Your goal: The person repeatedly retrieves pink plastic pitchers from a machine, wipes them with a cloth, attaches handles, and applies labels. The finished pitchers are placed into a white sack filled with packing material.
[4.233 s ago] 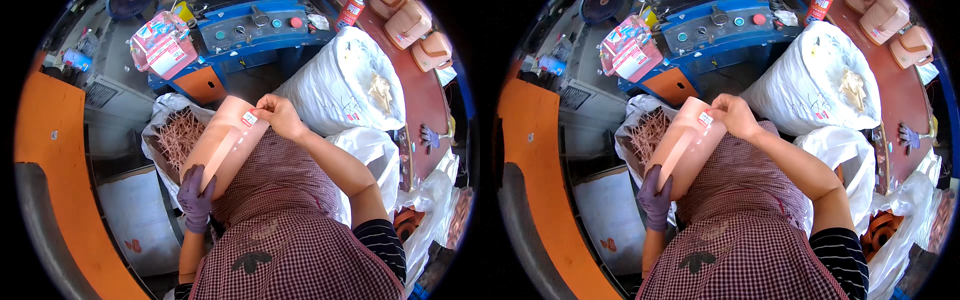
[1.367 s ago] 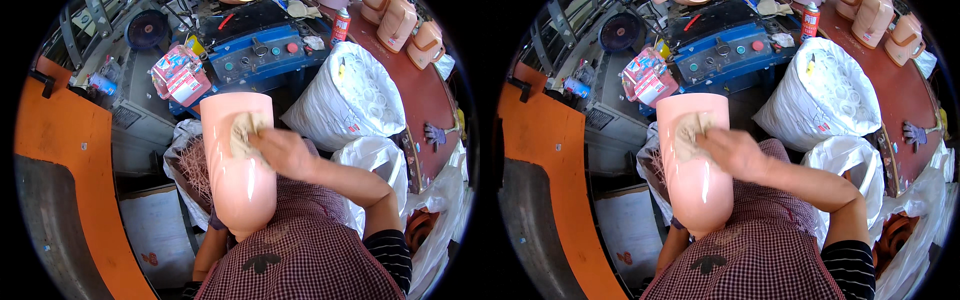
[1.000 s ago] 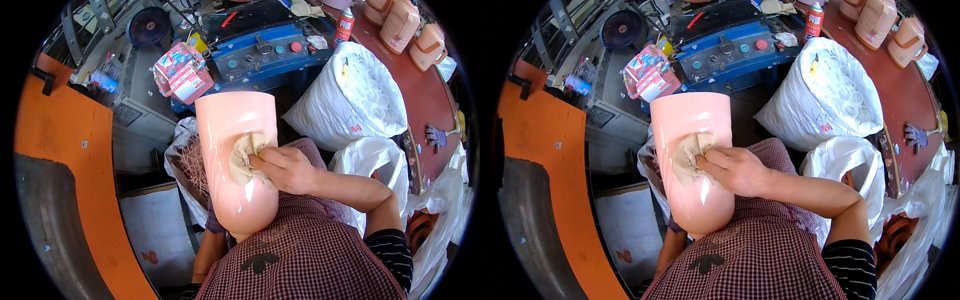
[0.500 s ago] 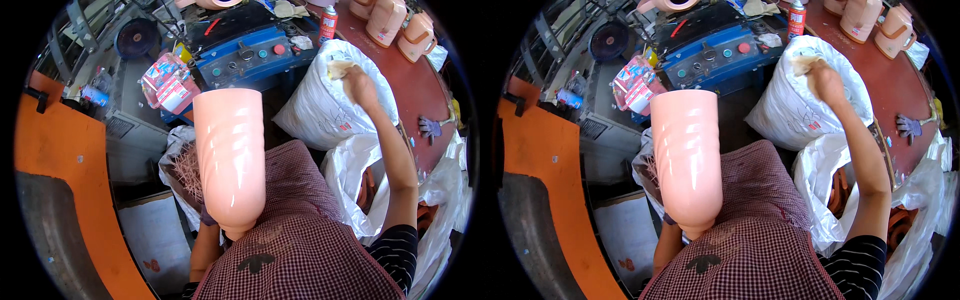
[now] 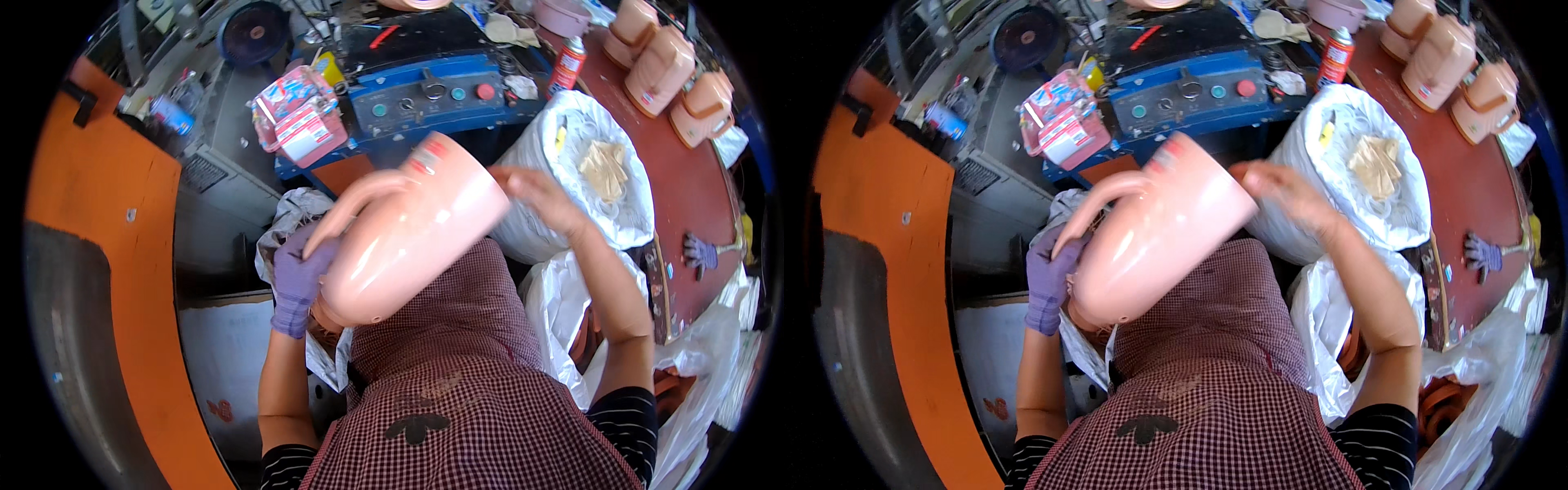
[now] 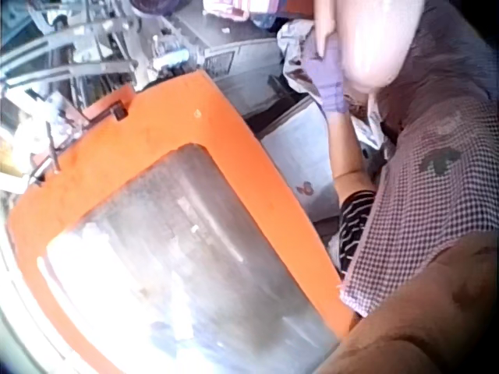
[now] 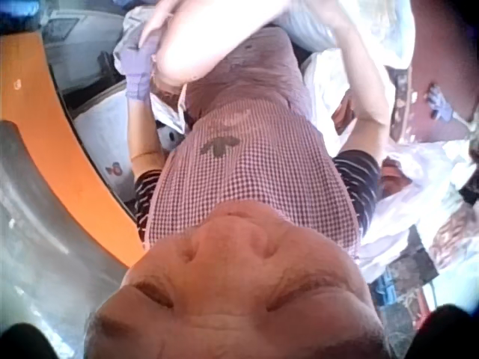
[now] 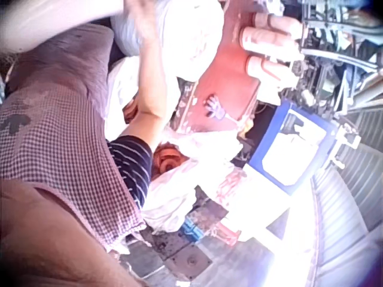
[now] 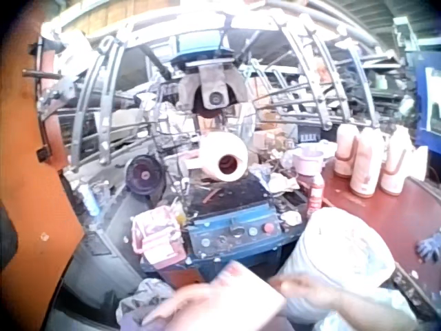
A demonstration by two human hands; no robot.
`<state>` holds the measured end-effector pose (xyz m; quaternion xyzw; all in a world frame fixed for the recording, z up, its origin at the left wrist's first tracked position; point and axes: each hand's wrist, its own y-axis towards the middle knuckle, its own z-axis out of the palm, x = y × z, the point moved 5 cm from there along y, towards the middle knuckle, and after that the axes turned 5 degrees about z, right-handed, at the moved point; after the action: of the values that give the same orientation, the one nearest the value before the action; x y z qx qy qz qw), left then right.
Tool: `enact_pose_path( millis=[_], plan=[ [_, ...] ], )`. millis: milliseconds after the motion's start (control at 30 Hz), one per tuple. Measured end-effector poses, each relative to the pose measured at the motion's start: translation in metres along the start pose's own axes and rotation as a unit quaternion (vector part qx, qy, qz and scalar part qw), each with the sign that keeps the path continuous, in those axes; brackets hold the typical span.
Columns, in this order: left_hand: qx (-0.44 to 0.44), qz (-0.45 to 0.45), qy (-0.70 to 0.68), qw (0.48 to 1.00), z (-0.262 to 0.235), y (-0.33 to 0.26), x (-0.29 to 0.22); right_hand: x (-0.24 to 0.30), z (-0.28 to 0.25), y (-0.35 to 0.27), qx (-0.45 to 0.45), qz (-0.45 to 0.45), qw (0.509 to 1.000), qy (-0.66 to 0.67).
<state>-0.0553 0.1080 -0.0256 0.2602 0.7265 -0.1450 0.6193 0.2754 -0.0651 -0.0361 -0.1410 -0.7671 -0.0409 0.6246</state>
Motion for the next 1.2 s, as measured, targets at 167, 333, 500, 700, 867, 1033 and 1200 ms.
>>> enact_pose_path(
  millis=[167,333,500,700,867,1033,1200],
  plan=[
    [0.068,0.296,0.344,0.889,-0.002,-0.019,-0.053,-0.012,0.076,-0.023,0.056,0.101,0.973,0.200],
    [-0.114,0.085,-0.193,0.971,-0.071,-0.033,0.042,0.001,0.111,-0.064,-0.039,-0.033,0.995,0.085],
    [-0.021,-0.038,-0.368,0.929,-0.077,-0.005,0.070,0.032,0.144,-0.078,0.024,-0.302,0.921,-0.243],
    [-0.007,0.073,-0.195,0.978,-0.095,0.030,0.018,-0.030,0.140,-0.058,0.047,-0.141,0.935,-0.322],
    [0.055,0.119,-0.127,0.983,-0.084,0.014,-0.060,0.030,0.126,-0.051,0.024,-0.226,0.904,-0.362],
    [0.328,0.207,0.212,0.897,-0.051,-0.001,-0.035,0.169,0.180,-0.075,-0.048,-0.504,0.804,-0.311],
    [0.329,-0.102,-0.057,0.937,-0.019,-0.044,-0.052,0.142,0.236,-0.058,0.004,-0.465,0.856,-0.223]
  ],
)
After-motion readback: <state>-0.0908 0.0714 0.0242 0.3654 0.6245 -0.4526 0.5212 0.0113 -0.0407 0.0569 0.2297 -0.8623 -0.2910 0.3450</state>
